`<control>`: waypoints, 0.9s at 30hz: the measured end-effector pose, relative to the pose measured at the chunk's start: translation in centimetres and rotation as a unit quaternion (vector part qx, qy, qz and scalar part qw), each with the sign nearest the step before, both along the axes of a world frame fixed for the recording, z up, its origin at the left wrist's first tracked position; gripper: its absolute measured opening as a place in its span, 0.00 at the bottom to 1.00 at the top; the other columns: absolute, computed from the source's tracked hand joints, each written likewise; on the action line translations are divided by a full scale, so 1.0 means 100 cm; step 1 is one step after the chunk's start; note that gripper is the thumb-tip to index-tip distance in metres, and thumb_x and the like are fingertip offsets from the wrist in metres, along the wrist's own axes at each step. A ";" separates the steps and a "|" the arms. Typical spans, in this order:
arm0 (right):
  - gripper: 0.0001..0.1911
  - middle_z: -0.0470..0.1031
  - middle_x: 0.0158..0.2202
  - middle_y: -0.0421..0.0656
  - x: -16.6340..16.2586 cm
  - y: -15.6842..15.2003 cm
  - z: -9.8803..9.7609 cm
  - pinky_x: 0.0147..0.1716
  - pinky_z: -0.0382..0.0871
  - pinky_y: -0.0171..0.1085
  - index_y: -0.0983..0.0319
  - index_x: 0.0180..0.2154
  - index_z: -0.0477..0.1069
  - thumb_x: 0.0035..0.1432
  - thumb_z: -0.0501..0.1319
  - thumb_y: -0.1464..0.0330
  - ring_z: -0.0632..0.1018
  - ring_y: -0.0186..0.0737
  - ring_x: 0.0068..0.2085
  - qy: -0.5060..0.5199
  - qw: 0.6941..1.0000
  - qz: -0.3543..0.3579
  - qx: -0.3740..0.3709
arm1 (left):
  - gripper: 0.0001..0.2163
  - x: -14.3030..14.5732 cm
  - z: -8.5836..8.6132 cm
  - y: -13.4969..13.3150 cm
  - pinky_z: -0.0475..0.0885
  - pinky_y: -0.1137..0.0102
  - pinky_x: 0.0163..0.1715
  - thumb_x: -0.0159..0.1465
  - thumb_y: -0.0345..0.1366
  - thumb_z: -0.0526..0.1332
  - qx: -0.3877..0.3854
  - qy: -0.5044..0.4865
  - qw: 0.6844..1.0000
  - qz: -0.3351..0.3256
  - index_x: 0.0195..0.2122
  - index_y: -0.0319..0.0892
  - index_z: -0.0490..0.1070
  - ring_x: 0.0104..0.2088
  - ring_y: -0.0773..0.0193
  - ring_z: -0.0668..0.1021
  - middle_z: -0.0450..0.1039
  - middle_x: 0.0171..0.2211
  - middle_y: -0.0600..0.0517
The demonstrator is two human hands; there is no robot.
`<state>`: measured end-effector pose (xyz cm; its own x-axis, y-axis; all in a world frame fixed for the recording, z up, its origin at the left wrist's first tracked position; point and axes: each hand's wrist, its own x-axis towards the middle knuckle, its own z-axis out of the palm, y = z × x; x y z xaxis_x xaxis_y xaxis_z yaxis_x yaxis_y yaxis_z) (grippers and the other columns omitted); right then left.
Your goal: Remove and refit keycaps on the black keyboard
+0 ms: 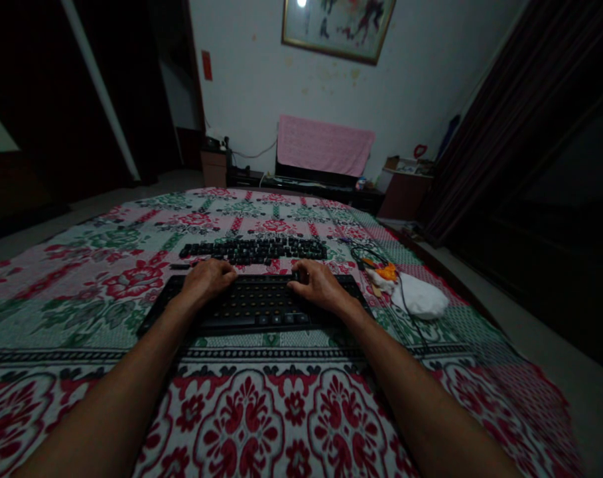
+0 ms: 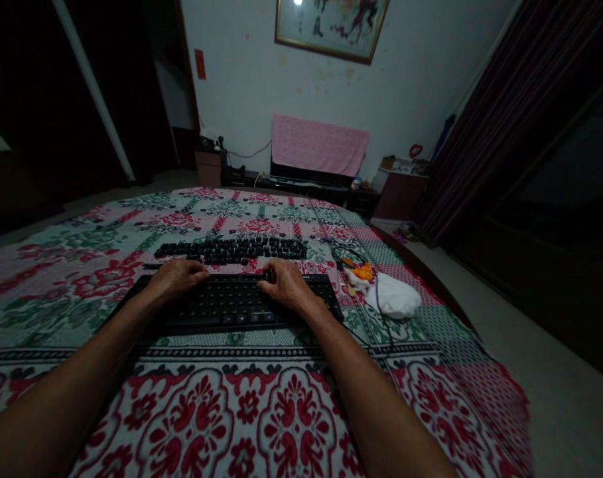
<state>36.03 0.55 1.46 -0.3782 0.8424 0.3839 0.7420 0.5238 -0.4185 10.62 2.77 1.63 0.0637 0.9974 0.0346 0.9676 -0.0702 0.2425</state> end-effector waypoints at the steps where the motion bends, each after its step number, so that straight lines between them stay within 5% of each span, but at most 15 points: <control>1: 0.12 0.66 0.26 0.38 0.000 0.000 0.000 0.28 0.56 0.31 0.64 0.36 0.67 0.47 0.61 0.67 0.66 0.31 0.27 -0.001 1.000 -0.002 0.000 | 0.16 0.000 0.000 0.000 0.66 0.71 0.35 0.55 0.45 0.51 0.001 -0.001 1.000 -0.002 0.37 0.48 0.74 0.39 0.58 0.75 0.76 0.37 0.50; 14: 0.08 0.68 0.25 0.38 -0.002 0.001 -0.002 0.27 0.60 0.31 0.64 0.33 0.67 0.50 0.57 0.66 0.69 0.31 0.27 0.060 0.998 -0.023 -0.027 | 0.16 -0.001 -0.001 0.002 0.66 0.71 0.35 0.55 0.45 0.51 0.003 0.000 1.000 -0.002 0.37 0.47 0.74 0.39 0.57 0.75 0.76 0.36 0.49; 27: 0.07 0.72 0.22 0.40 -0.004 0.003 0.002 0.20 0.65 0.26 0.64 0.30 0.68 0.54 0.54 0.69 0.75 0.31 0.24 0.306 0.913 -0.051 -0.264 | 0.16 0.000 0.000 0.000 0.66 0.71 0.35 0.55 0.45 0.51 0.004 -0.002 1.000 0.000 0.37 0.48 0.74 0.39 0.58 0.75 0.75 0.37 0.50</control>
